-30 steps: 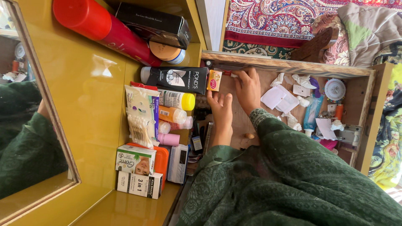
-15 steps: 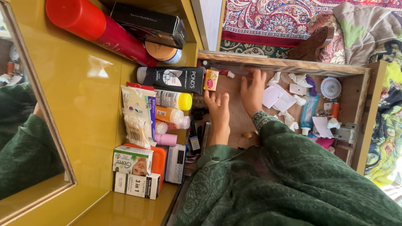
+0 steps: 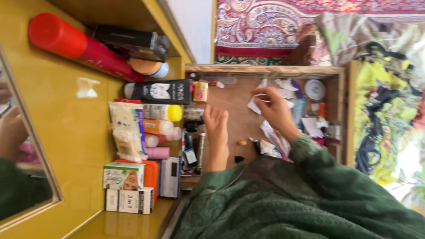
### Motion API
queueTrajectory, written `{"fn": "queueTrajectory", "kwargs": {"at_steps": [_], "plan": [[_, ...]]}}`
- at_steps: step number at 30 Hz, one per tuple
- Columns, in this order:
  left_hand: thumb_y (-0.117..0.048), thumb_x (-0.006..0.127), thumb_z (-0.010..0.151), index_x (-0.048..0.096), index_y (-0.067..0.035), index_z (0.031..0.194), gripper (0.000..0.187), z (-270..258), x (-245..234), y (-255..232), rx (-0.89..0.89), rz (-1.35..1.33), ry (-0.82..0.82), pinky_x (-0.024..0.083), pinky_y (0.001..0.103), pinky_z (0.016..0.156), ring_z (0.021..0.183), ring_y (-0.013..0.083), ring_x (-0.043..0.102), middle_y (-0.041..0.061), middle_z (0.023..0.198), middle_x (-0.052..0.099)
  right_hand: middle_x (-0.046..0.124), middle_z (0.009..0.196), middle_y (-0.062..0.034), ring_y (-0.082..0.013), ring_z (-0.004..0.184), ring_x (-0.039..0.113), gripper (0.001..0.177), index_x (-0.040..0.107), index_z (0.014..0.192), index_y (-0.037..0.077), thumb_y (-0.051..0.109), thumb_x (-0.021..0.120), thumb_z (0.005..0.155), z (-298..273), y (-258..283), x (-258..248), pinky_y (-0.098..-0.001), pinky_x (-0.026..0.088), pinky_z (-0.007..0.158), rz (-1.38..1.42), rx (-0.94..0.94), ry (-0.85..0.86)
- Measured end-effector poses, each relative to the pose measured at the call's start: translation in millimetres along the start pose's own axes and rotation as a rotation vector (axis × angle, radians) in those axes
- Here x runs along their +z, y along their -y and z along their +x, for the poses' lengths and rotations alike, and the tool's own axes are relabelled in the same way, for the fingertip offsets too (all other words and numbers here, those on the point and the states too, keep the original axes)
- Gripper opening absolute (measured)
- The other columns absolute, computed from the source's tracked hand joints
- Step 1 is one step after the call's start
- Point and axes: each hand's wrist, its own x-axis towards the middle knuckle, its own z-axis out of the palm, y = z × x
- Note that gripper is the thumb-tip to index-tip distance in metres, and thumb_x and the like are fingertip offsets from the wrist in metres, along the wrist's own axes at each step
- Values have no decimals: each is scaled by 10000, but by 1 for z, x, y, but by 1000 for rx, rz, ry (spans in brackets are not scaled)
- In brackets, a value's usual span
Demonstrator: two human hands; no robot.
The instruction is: The person sorts through cosmetic products, toiletries, and hair accessories in a vanity drawer, moving items like a comb, small plastic containers, and various tubes and bottles to arrange them.
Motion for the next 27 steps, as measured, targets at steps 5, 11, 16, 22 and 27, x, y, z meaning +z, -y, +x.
{"fn": "queueTrajectory", "kwargs": {"at_steps": [5, 11, 16, 22, 27], "plan": [[-119, 651, 978, 314, -46, 1566, 681, -44, 4, -8, 11, 8, 198, 411, 379, 1161, 1411, 269, 492, 203, 1569, 428, 704, 1092, -45, -124, 976, 685, 187, 696, 1191, 37, 74, 648, 1014, -69, 8, -118, -274, 554, 852, -252, -48, -130], [-165, 616, 975, 418, -100, 1490, 556, -92, 15, -13, -215, 78, 255, 563, 302, 847, 980, 193, 699, 136, 1189, 697, 738, 934, -39, -113, 820, 643, 189, 724, 1174, 49, 110, 639, 1017, -129, -10, -184, -275, 506, 718, -287, 190, -186], [-197, 623, 985, 462, -106, 1469, 518, -112, 16, 0, -177, 120, 293, 544, 260, 741, 864, 128, 687, 95, 1071, 740, 746, 963, -70, -192, 814, 709, 186, 744, 1104, 63, 155, 697, 949, -143, -18, -159, -322, 556, 732, -461, 81, -88], [-199, 625, 987, 485, -104, 1445, 489, -126, 9, 11, -167, 132, 281, 534, 252, 746, 885, 123, 691, 91, 1094, 739, 631, 1046, -132, -357, 1014, 633, 328, 651, 1128, 72, 256, 764, 880, -115, -34, -107, -469, 494, 884, -853, -175, -53], [-190, 619, 988, 485, -107, 1444, 483, -133, 1, 13, -152, 97, 271, 553, 277, 809, 907, 127, 688, 92, 1110, 729, 572, 1131, -162, -370, 1089, 617, 490, 549, 1194, 63, 319, 784, 848, -85, -60, -89, -502, 450, 964, -1095, -118, 1]]}}
